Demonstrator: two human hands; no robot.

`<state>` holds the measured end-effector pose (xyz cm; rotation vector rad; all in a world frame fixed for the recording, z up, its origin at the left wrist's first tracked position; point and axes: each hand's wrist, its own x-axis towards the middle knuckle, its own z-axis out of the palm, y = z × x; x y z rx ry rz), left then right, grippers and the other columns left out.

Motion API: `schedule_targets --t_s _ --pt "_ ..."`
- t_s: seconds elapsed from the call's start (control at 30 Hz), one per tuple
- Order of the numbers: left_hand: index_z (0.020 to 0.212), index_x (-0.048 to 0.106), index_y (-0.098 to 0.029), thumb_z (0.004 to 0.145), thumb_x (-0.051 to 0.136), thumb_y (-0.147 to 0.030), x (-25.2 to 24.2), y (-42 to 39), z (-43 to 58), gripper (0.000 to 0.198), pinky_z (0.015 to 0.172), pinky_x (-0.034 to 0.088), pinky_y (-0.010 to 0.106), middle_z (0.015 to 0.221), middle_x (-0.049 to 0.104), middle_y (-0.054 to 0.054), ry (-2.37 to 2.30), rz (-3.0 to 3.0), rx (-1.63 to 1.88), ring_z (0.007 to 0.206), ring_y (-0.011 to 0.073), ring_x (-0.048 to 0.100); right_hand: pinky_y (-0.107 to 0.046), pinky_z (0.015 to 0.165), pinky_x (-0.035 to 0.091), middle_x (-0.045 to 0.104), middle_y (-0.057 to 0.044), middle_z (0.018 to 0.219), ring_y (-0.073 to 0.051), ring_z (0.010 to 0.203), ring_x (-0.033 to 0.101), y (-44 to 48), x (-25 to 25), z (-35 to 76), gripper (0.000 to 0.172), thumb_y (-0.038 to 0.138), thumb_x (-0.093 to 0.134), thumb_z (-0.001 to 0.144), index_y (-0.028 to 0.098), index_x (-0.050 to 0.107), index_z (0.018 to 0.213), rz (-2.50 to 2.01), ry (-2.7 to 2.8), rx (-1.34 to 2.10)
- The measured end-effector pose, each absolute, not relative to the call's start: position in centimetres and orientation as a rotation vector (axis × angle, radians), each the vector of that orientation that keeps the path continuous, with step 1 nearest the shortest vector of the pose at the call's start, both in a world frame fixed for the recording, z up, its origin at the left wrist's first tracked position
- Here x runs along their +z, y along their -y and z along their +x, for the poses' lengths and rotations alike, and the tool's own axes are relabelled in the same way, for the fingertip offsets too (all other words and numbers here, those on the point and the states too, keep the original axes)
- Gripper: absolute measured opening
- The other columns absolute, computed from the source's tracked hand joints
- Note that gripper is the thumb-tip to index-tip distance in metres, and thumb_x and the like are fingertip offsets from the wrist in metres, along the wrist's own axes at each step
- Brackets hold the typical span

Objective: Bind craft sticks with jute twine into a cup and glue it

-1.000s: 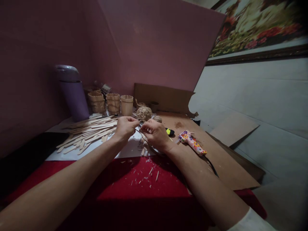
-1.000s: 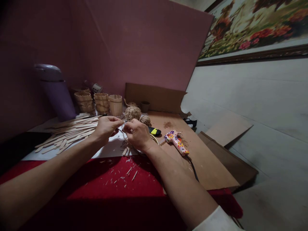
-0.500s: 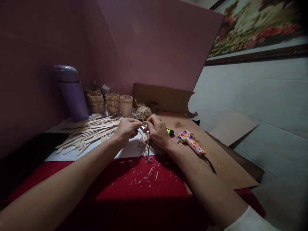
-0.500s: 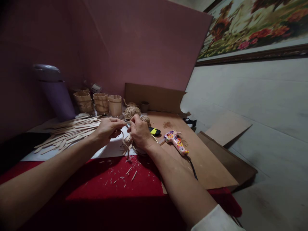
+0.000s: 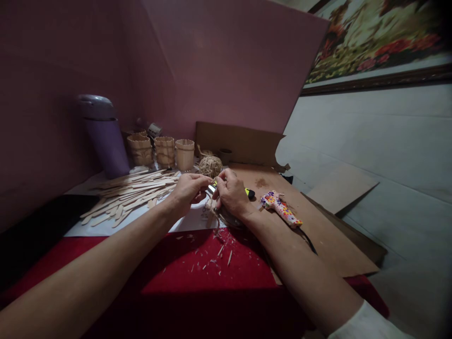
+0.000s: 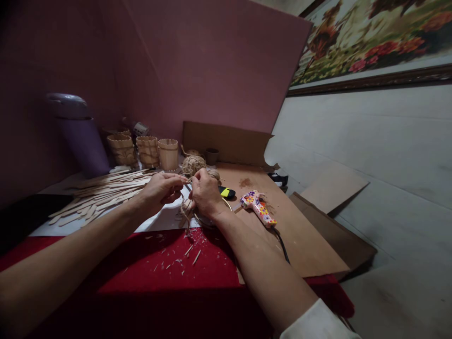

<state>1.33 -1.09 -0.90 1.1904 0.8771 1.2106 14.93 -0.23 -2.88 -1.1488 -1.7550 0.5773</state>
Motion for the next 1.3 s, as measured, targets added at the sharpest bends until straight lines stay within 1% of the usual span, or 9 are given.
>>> schedule_targets --t_s 0.27,0.47,0.6,0.7,0.83,1.0,1.1,1.2,1.3 --pt "0.062 0.063 -0.010 0.056 0.077 -0.020 -1.3 0.6 1.3 0.019 0.034 0.014 0.018 0.040 0.046 -0.003 -0.964 1.178 1.197 0.031 0.0030 0.031 -0.022 0.042 0.038 0.059 0.005 0.048 -0.012 0.035 0.053 0.2 -3.0 14.9 0.010 0.028 0.042 0.090 0.023 0.042 0.081 -1.144 1.761 0.543" --pt "0.056 0.060 -0.011 0.060 0.075 -0.020 -1.1 0.6 1.3 0.018 0.033 0.012 0.019 0.036 0.041 -0.004 -0.969 1.176 1.226 0.029 0.0033 0.028 -0.020 0.038 0.036 0.062 0.003 0.050 -0.011 0.032 0.053 -0.3 -3.3 15.2 0.011 0.027 0.044 0.089 0.021 0.046 0.079 -1.179 1.731 0.652" --pt "0.051 0.056 -0.013 0.065 0.070 -0.019 -1.0 0.6 1.3 0.021 0.033 0.012 0.019 0.037 0.040 -0.004 -0.969 1.184 1.230 0.029 0.0035 0.029 -0.020 0.039 0.037 0.064 0.000 0.055 -0.012 0.037 0.056 -1.2 -3.7 15.5 0.027 0.037 0.038 0.093 0.020 0.052 0.077 -1.244 1.631 0.735" --pt "0.050 0.054 -0.013 0.066 0.067 -0.017 -1.0 0.5 1.3 0.021 0.032 0.013 0.019 0.037 0.039 -0.004 -0.991 1.190 1.233 0.029 0.0035 0.030 -0.022 0.047 0.042 0.066 -0.002 0.066 -0.012 0.046 0.059 -1.9 -3.7 15.8 0.031 0.044 0.038 0.093 0.019 0.053 0.082 -1.260 1.520 0.626" --pt "0.052 0.056 -0.013 0.065 0.068 -0.016 -1.1 0.4 1.3 0.017 0.032 0.014 0.019 0.037 0.038 -0.005 -1.029 1.197 1.230 0.028 0.0034 0.030 -0.024 0.063 0.045 0.066 -0.005 0.085 -0.014 0.073 0.061 -2.2 -3.4 16.2 0.026 0.043 0.050 0.087 0.018 0.059 0.091 -1.143 1.495 0.470" --pt "0.054 0.058 -0.012 0.065 0.070 -0.017 -1.3 0.4 1.4 0.017 0.033 0.014 0.018 0.038 0.036 -0.007 -1.027 1.214 1.218 0.029 0.0022 0.027 -0.022 0.058 0.039 0.057 0.001 0.064 -0.012 0.062 0.051 -2.2 -3.4 16.0 0.021 0.034 0.055 0.079 0.016 0.060 0.069 -1.094 1.703 0.579" --pt "0.052 0.057 -0.013 0.066 0.069 -0.015 -1.2 0.4 1.5 0.018 0.034 0.015 0.018 0.038 0.035 -0.007 -1.054 1.233 1.219 0.029 0.0020 0.026 -0.022 0.058 0.038 0.055 0.002 0.061 -0.011 0.060 0.048 -2.2 -3.4 15.9 0.020 0.031 0.054 0.080 0.016 0.060 0.067 -1.103 1.736 0.550" --pt "0.050 0.056 -0.013 0.066 0.068 -0.013 -1.3 0.5 1.5 0.020 0.035 0.015 0.018 0.038 0.034 -0.007 -1.096 1.273 1.163 0.030 0.0020 0.027 -0.025 0.063 0.039 0.057 0.001 0.064 -0.013 0.065 0.051 -1.9 -3.1 16.1 0.018 0.025 0.053 0.082 0.017 0.060 0.067 -1.124 1.805 0.418" --pt "0.046 0.051 -0.015 0.066 0.068 -0.015 -1.6 0.4 1.4 0.026 0.034 0.012 0.019 0.036 0.033 -0.007 -1.102 1.337 1.059 0.029 0.0025 0.025 -0.030 0.073 0.038 0.061 -0.002 0.074 -0.017 0.078 0.052 -1.3 -2.6 16.2 0.017 0.025 0.059 0.082 0.018 0.060 0.066 -1.185 1.875 0.077"
